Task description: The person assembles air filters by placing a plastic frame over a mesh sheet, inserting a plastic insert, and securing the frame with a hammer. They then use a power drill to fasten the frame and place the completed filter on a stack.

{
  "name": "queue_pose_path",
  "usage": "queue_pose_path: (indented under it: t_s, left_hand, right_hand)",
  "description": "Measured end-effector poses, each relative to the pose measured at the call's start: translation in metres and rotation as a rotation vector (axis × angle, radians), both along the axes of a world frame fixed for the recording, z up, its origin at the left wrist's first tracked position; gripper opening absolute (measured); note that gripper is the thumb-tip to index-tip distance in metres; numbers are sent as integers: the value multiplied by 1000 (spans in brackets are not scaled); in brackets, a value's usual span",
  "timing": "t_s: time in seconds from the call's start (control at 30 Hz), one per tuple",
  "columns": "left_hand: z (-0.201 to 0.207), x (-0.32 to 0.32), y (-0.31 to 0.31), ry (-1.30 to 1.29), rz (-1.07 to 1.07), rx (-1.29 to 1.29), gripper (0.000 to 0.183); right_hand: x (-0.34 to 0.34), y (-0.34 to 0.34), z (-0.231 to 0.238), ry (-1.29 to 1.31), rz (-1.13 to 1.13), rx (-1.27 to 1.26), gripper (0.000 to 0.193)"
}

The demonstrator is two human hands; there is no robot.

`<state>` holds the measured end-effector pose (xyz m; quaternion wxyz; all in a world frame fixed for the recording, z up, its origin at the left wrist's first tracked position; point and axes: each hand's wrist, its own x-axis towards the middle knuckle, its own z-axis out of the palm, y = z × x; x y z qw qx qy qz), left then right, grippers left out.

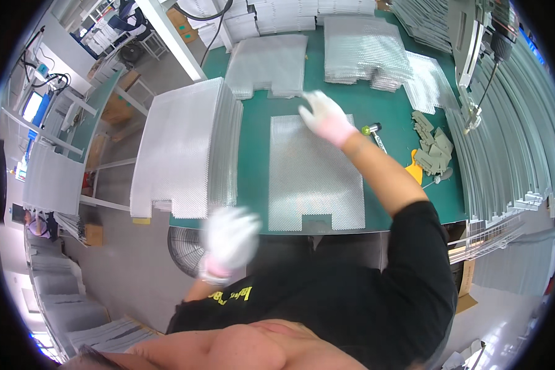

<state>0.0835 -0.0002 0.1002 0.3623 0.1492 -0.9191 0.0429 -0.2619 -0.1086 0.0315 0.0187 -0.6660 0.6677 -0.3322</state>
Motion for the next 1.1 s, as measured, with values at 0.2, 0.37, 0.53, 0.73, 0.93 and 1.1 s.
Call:
queue_pose_path:
  t_s: [0.2,0.37,0.53,0.73,0.93,1.1]
  left_hand:
    - [-112,-71,-14,-364,252,497,51]
    - [-113,-68,-17,-369,216,564,50]
    - [-109,-68,-19,-373,201,589,52]
    - [-108,-68,-18,-357,165,578,54]
    - [-110,-66,-18,-367,152,594,56]
    - [-108,-68,-17,-411,189,605,59]
  right_hand:
    - [-9,-167,-16,-105,-538,333,70]
    - [-10,-209,1,-89,-672,639,61]
    - [8,-200,21,149,-664,579,55]
    - [4,-196,25,184,-651,528,55]
    - [-19,-191,33,-84,-319,-234,54]
    - [-31,-130,96,-584,68,-610,49]
